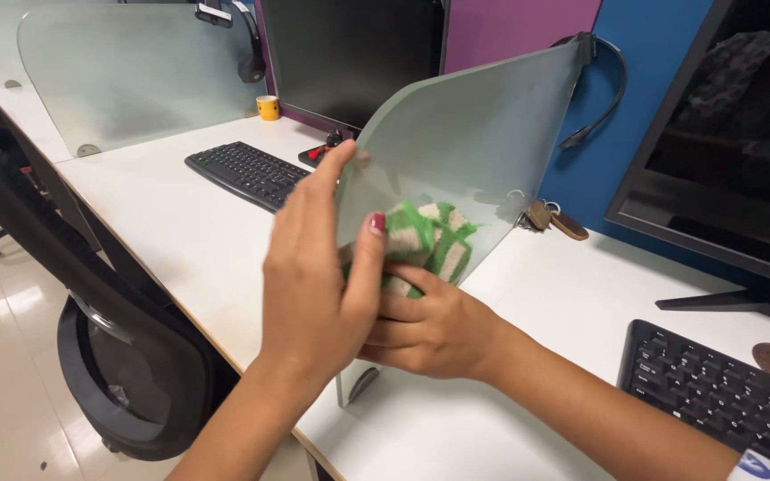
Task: The recorder is cleaning an office desk area including partitions, a monitor, a keyboard, and a mouse using a cloth.
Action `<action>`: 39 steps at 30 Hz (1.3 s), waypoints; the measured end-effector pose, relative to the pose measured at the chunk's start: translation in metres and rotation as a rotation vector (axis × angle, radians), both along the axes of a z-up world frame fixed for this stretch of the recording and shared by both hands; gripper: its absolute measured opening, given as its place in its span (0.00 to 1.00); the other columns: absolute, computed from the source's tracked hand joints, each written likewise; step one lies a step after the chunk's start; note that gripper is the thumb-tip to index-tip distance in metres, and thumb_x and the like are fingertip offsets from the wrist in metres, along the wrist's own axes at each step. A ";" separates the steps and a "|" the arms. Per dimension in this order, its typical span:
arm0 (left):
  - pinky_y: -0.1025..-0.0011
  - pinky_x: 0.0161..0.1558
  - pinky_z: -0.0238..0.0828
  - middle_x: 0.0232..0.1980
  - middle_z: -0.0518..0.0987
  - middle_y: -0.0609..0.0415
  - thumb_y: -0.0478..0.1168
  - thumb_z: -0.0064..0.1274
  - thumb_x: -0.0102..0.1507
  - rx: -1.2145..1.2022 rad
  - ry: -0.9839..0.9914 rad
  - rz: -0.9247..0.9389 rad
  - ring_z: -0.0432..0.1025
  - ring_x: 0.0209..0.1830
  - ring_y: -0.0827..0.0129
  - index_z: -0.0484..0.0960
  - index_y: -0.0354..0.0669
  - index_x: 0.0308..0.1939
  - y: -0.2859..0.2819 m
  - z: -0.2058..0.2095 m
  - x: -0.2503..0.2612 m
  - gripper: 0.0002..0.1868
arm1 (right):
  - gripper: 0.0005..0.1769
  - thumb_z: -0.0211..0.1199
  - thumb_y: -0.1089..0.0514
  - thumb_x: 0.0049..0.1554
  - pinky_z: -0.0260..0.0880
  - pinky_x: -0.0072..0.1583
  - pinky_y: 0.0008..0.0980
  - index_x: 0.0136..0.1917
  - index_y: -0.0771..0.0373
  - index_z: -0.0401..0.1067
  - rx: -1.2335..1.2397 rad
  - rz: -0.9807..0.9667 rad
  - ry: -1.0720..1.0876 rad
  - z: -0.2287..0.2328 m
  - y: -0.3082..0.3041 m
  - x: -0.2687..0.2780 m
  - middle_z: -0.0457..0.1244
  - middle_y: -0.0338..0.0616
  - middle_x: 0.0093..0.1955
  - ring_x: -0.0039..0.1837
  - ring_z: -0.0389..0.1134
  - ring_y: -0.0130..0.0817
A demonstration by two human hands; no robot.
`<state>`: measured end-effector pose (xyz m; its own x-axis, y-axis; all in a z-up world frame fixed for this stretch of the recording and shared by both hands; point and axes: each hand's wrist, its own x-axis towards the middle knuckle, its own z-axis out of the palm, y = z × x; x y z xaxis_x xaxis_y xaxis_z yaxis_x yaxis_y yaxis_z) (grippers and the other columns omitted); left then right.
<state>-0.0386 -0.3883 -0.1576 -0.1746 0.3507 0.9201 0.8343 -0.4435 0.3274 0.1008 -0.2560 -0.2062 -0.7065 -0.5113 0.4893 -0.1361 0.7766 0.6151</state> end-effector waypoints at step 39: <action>0.48 0.80 0.48 0.74 0.71 0.37 0.35 0.48 0.69 0.147 0.485 0.344 0.59 0.80 0.48 0.81 0.30 0.62 0.041 0.003 0.012 0.19 | 0.44 0.61 0.65 0.58 0.59 0.73 0.42 0.81 0.64 0.42 -1.094 -0.206 0.463 -0.036 -0.005 -0.017 0.49 0.62 0.80 0.79 0.55 0.57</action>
